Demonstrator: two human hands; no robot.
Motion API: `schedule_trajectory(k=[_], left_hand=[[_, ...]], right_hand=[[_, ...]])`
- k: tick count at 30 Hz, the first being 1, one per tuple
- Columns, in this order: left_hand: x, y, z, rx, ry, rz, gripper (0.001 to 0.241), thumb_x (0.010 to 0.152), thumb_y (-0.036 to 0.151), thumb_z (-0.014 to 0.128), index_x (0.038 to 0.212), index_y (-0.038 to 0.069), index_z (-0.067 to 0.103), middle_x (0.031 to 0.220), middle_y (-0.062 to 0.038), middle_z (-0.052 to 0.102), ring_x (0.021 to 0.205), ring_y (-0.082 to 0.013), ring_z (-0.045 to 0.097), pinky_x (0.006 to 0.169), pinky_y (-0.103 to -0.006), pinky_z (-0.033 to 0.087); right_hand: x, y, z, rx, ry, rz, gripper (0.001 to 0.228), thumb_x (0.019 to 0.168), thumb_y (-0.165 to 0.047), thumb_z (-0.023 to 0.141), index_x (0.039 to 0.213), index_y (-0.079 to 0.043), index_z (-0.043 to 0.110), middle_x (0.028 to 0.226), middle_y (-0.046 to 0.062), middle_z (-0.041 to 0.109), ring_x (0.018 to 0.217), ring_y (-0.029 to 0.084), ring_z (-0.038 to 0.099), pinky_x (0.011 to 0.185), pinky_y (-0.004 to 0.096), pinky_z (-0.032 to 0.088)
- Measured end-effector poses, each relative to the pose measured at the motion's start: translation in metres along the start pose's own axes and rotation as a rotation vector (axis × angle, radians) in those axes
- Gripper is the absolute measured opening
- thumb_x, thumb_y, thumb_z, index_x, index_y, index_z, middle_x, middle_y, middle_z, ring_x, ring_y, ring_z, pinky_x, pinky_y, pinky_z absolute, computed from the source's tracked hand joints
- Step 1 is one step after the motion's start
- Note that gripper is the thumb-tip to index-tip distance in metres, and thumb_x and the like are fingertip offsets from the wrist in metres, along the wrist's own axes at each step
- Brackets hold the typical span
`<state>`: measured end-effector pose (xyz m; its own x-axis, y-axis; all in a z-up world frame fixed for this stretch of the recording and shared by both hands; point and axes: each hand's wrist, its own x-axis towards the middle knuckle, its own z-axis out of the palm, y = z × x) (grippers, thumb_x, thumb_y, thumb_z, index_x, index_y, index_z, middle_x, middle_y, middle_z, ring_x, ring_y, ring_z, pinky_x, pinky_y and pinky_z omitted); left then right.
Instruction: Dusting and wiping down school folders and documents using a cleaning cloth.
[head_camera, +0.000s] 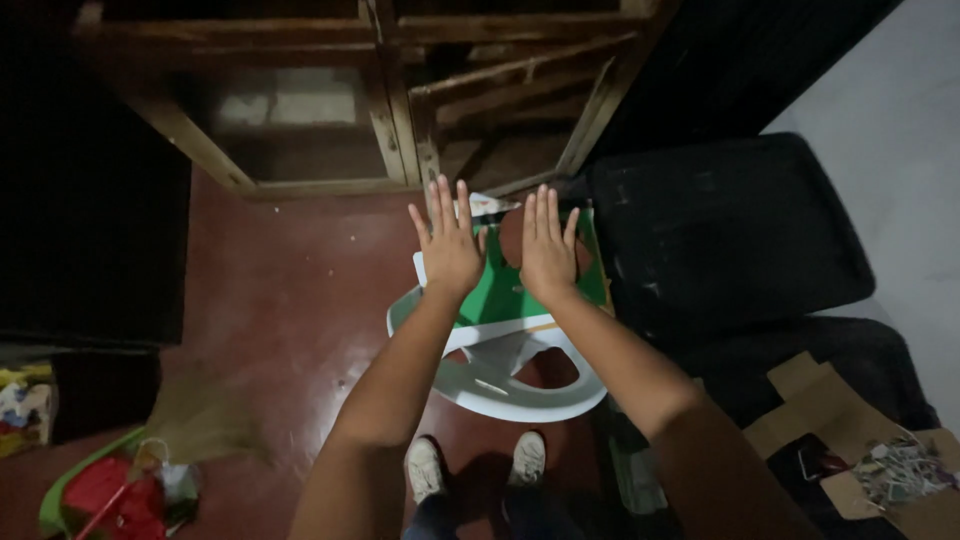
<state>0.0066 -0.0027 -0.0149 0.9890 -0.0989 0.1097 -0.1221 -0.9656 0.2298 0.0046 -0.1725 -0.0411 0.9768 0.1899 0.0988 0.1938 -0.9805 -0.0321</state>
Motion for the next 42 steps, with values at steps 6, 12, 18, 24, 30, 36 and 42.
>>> schedule_trajectory(k=[6,12,18,24,30,36,42], left_hand=[[0.025,-0.035,0.086,0.041,-0.068,-0.01,0.086,0.104,0.047,0.047,0.164,0.005,0.001,0.17,-0.022,-0.001,0.158,-0.0362,-0.005,0.128,-0.0567,0.002],[0.036,-0.062,0.144,0.143,-0.247,-0.045,0.08,0.105,0.024,0.042,0.163,0.007,-0.012,0.17,-0.018,-0.012,0.158,-0.0325,-0.009,0.129,-0.0493,0.009],[0.059,-0.079,0.189,0.212,-0.351,-0.016,0.085,0.1,0.014,0.042,0.163,0.009,-0.015,0.17,-0.016,-0.012,0.158,-0.0306,-0.008,0.128,-0.0515,0.007],[0.064,-0.063,0.224,0.159,-0.424,0.052,0.085,0.098,0.009,0.04,0.163,0.011,-0.016,0.171,-0.015,-0.011,0.159,-0.0304,-0.006,0.128,-0.0507,0.009],[0.063,-0.059,0.255,0.147,-0.418,0.081,0.085,0.096,0.015,0.037,0.163,0.012,-0.016,0.171,-0.015,-0.012,0.158,-0.0315,-0.012,0.128,-0.0505,0.003],[0.048,-0.07,0.246,0.234,-0.449,0.106,0.096,0.098,0.072,0.026,0.163,0.011,-0.01,0.17,-0.01,-0.018,0.156,-0.0285,-0.018,0.129,-0.0485,-0.005],[0.045,-0.075,0.257,0.196,-0.396,0.124,0.093,0.1,0.07,0.024,0.163,0.01,-0.008,0.17,-0.011,-0.016,0.157,-0.0303,-0.015,0.129,-0.0503,-0.004]], right_hand=[[0.01,0.011,0.052,-0.073,0.031,-0.032,0.084,0.091,0.005,0.051,0.161,0.003,0.005,0.17,0.025,0.002,0.158,0.037,-0.002,0.123,0.067,-0.002],[0.022,0.024,0.1,-0.149,-0.078,-0.105,0.079,0.092,0.002,0.044,0.162,0.001,0.006,0.17,0.023,0.001,0.158,0.037,-0.002,0.122,0.069,0.006],[0.03,0.03,0.163,-0.161,-0.162,-0.127,0.08,0.093,0.0,0.043,0.163,-0.009,0.006,0.171,0.02,-0.004,0.158,0.035,-0.002,0.119,0.073,0.006],[0.032,0.026,0.158,-0.159,-0.335,-0.04,0.112,0.082,-0.021,0.074,0.164,-0.019,-0.001,0.169,0.02,-0.016,0.153,0.049,-0.013,0.107,0.086,0.009],[0.028,0.017,0.148,-0.162,-0.354,-0.045,0.108,0.079,-0.042,0.076,0.164,-0.03,0.009,0.171,0.016,-0.008,0.154,0.048,-0.004,0.105,0.088,0.01],[0.026,0.016,0.159,-0.081,-0.315,-0.027,0.1,0.084,-0.068,0.058,0.164,-0.032,0.011,0.171,0.016,-0.01,0.154,0.049,-0.008,0.103,0.09,0.005],[0.028,0.015,0.168,-0.093,-0.34,0.009,0.077,0.098,-0.065,0.04,0.163,-0.036,0.011,0.171,0.014,-0.011,0.154,0.049,-0.008,0.103,0.089,0.006]])
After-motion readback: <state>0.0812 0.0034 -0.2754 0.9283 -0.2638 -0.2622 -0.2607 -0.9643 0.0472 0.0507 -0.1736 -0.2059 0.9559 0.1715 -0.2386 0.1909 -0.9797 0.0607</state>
